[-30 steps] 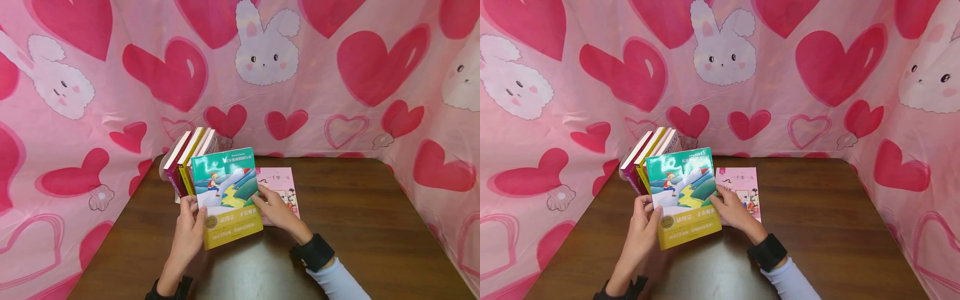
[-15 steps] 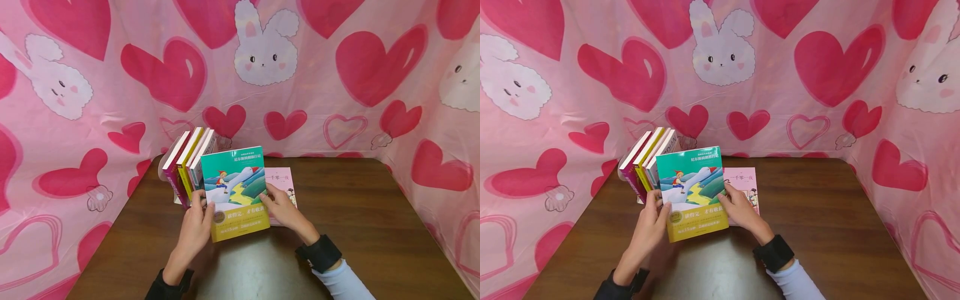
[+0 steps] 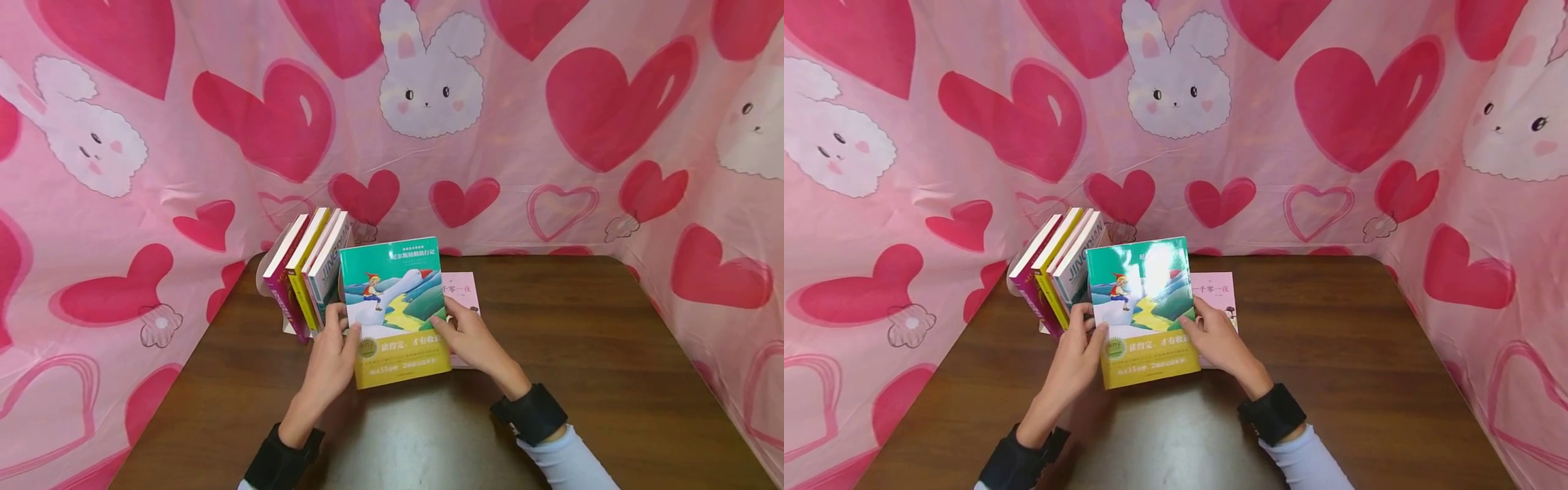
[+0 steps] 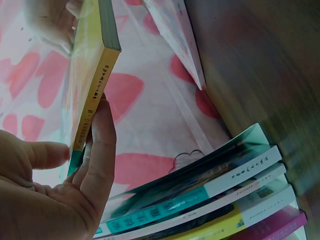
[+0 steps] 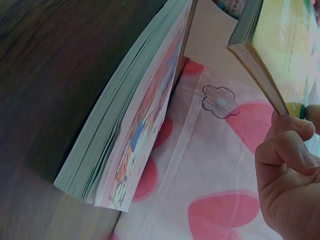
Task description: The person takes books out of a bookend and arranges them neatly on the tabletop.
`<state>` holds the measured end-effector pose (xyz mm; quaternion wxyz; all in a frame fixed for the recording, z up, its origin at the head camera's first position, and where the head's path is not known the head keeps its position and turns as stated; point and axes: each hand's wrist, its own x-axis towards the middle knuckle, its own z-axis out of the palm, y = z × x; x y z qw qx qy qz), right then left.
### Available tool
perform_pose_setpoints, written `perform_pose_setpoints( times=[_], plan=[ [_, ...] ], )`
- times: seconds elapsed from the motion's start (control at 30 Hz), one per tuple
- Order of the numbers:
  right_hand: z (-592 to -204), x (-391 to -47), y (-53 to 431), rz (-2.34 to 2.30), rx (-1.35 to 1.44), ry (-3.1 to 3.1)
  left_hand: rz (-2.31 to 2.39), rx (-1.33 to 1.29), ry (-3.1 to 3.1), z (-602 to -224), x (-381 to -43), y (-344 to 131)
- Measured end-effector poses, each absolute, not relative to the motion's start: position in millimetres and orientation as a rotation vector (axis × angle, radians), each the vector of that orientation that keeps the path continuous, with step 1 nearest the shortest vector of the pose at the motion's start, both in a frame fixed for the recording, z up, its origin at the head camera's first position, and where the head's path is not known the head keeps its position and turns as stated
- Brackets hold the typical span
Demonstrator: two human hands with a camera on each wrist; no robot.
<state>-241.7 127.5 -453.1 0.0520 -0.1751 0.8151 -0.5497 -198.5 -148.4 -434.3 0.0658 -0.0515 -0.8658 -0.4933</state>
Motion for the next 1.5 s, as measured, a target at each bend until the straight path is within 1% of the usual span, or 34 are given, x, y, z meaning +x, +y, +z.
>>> perform_pose_setpoints(
  times=[0.23, 0.47, 0.8, 1.17, 1.5],
  plan=[
    [-456, -245, 132, -1.650, -0.511, 2.478, -1.519, -0.197, -2.607, -442, -209, -146],
    [-457, -248, 135, -1.609, -0.508, 2.543, -1.508, -0.183, -2.633, -445, -219, -142],
    [-458, -253, 140, -1.521, -0.420, 2.605, -1.476, -0.229, -2.641, -449, -233, -134],
    [-461, -256, 152, -1.476, -0.469, 2.663, -1.385, -0.239, -2.737, -450, -248, -121],
    [-462, -260, 161, -1.452, -0.389, 2.639, -1.398, -0.276, -2.791, -455, -259, -111]
  ],
)
